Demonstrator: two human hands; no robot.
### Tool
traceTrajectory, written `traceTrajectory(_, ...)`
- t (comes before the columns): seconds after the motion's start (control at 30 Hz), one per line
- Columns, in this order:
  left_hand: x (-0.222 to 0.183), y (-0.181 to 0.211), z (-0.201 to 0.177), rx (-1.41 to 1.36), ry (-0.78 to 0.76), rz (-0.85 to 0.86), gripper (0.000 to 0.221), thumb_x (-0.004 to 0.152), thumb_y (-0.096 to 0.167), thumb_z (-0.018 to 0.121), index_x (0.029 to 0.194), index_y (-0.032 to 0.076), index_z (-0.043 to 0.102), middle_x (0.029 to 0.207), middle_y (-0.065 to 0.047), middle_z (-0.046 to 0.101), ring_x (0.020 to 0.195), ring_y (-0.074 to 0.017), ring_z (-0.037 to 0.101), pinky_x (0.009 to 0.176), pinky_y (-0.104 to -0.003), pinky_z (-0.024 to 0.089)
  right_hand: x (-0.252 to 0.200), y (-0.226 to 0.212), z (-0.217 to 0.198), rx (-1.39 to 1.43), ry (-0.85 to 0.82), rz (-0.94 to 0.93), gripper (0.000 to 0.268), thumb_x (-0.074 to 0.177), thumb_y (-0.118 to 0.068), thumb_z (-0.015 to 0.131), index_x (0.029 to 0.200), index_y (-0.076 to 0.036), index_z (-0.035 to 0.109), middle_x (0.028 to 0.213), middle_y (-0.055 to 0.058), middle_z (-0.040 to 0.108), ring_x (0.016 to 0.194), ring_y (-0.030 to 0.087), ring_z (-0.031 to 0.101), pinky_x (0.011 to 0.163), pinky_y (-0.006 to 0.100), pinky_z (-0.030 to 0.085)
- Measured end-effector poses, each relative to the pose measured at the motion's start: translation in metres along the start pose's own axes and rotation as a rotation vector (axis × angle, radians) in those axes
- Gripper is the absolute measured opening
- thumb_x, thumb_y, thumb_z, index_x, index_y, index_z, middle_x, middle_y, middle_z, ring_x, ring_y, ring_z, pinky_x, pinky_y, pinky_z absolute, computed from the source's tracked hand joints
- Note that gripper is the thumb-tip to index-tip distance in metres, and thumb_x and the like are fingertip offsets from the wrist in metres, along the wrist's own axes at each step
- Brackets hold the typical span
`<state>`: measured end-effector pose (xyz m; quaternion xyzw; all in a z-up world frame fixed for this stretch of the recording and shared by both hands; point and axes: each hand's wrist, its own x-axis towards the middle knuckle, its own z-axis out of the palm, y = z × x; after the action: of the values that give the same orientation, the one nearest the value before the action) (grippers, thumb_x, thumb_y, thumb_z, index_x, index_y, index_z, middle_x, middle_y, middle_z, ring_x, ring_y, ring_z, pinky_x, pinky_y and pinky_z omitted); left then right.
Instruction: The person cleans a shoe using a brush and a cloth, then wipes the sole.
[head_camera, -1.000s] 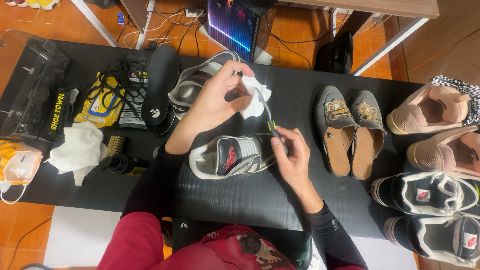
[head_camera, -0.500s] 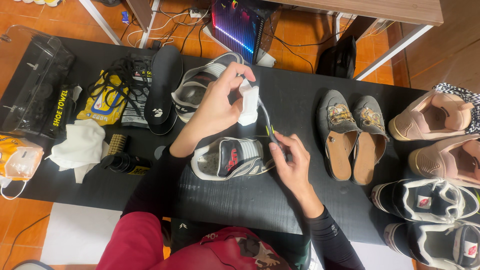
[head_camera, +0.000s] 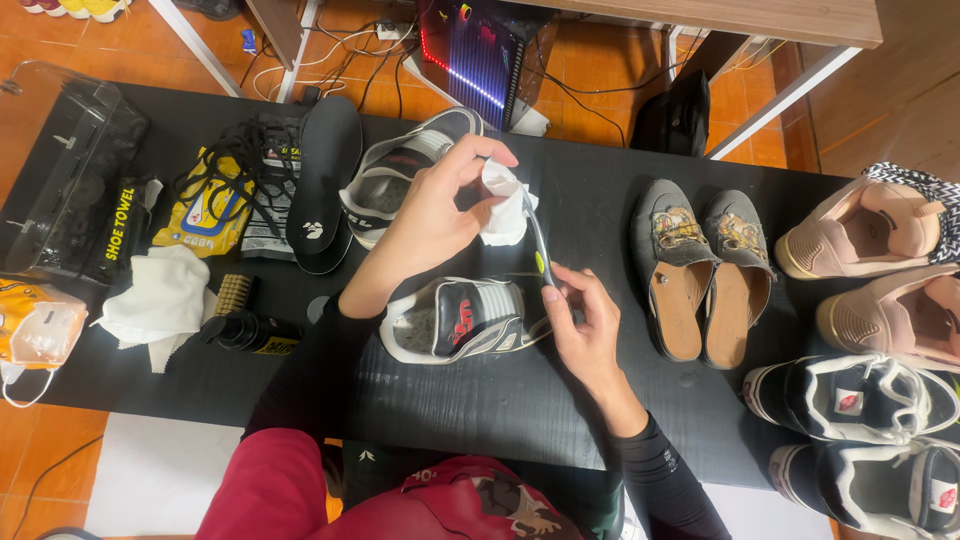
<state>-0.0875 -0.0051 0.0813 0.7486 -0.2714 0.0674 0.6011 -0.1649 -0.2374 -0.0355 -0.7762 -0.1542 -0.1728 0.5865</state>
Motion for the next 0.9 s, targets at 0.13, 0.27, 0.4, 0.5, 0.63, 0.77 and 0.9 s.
traceTrajectory(0.13,0.000,-0.006,0.001,-0.014,0.007,-0.018,0.041,0.095,-0.007,0.068,0.129,0.006,0.049,0.100,-0.006,0.075,0.095,-0.0092,0.070,0.089,-0.027,0.054,0.001,-0.002,-0.001,0.018,0.006,0.003,0.026,0.101,-0.004,0.069,0.126,0.003,0.065,0.094,0.001,0.058,0.084,0.006,0.057,0.076,0.022,0.050)
traceTrajectory(0.27,0.002,-0.013,0.003,-0.125,0.031,-0.006,0.046,0.095,-0.007,0.070,0.129,0.005,0.041,0.102,-0.006,0.074,0.093,-0.0095,0.068,0.090,-0.026,0.054,0.002,-0.004,-0.002,-0.006,0.007,-0.029,0.026,0.099,-0.003,0.069,0.125,0.003,0.065,0.092,0.001,0.058,0.079,0.006,0.056,0.072,0.021,0.049)
traceTrajectory(0.4,0.003,-0.013,0.001,-0.211,0.030,-0.011,0.048,0.097,-0.005,0.073,0.129,0.006,0.039,0.104,-0.004,0.074,0.091,-0.0094,0.067,0.087,-0.026,0.054,0.004,-0.004,-0.001,-0.042,0.007,-0.051,0.026,0.097,-0.004,0.071,0.122,0.002,0.066,0.088,0.002,0.059,0.074,0.006,0.056,0.066,0.021,0.048)
traceTrajectory(0.5,0.000,-0.009,-0.002,-0.201,0.008,-0.117,0.047,0.095,-0.003,0.071,0.131,0.007,0.043,0.096,-0.003,0.071,0.087,-0.0083,0.065,0.081,-0.026,0.055,0.004,-0.004,0.000,-0.027,-0.002,-0.043,0.026,0.097,-0.004,0.072,0.122,0.002,0.067,0.089,0.002,0.061,0.074,0.005,0.057,0.065,0.021,0.049)
traceTrajectory(0.63,-0.002,-0.005,-0.003,-0.137,0.006,-0.075,0.046,0.096,-0.004,0.070,0.133,0.006,0.044,0.094,-0.003,0.069,0.090,-0.0082,0.065,0.086,-0.025,0.053,0.005,-0.005,-0.001,-0.044,-0.007,-0.046,0.026,0.097,-0.005,0.073,0.122,0.002,0.068,0.089,0.002,0.061,0.075,0.006,0.057,0.065,0.021,0.049)
traceTrajectory(0.77,-0.001,-0.005,-0.006,-0.093,-0.013,-0.016,0.048,0.095,-0.005,0.069,0.135,0.006,0.044,0.100,-0.003,0.070,0.096,-0.0089,0.065,0.091,-0.026,0.052,0.006,-0.007,-0.001,-0.058,-0.009,-0.059,0.025,0.097,-0.005,0.072,0.121,0.002,0.068,0.090,0.003,0.063,0.074,0.006,0.057,0.065,0.021,0.049)
traceTrajectory(0.9,0.000,-0.005,-0.009,-0.083,-0.026,0.055,0.047,0.098,-0.003,0.071,0.136,0.005,0.044,0.108,-0.005,0.069,0.107,-0.0109,0.065,0.100,-0.029,0.051,0.008,-0.012,0.000,-0.101,-0.001,-0.084,0.024,0.097,-0.006,0.072,0.120,0.001,0.068,0.086,0.003,0.063,0.069,0.006,0.057,0.062,0.022,0.047)
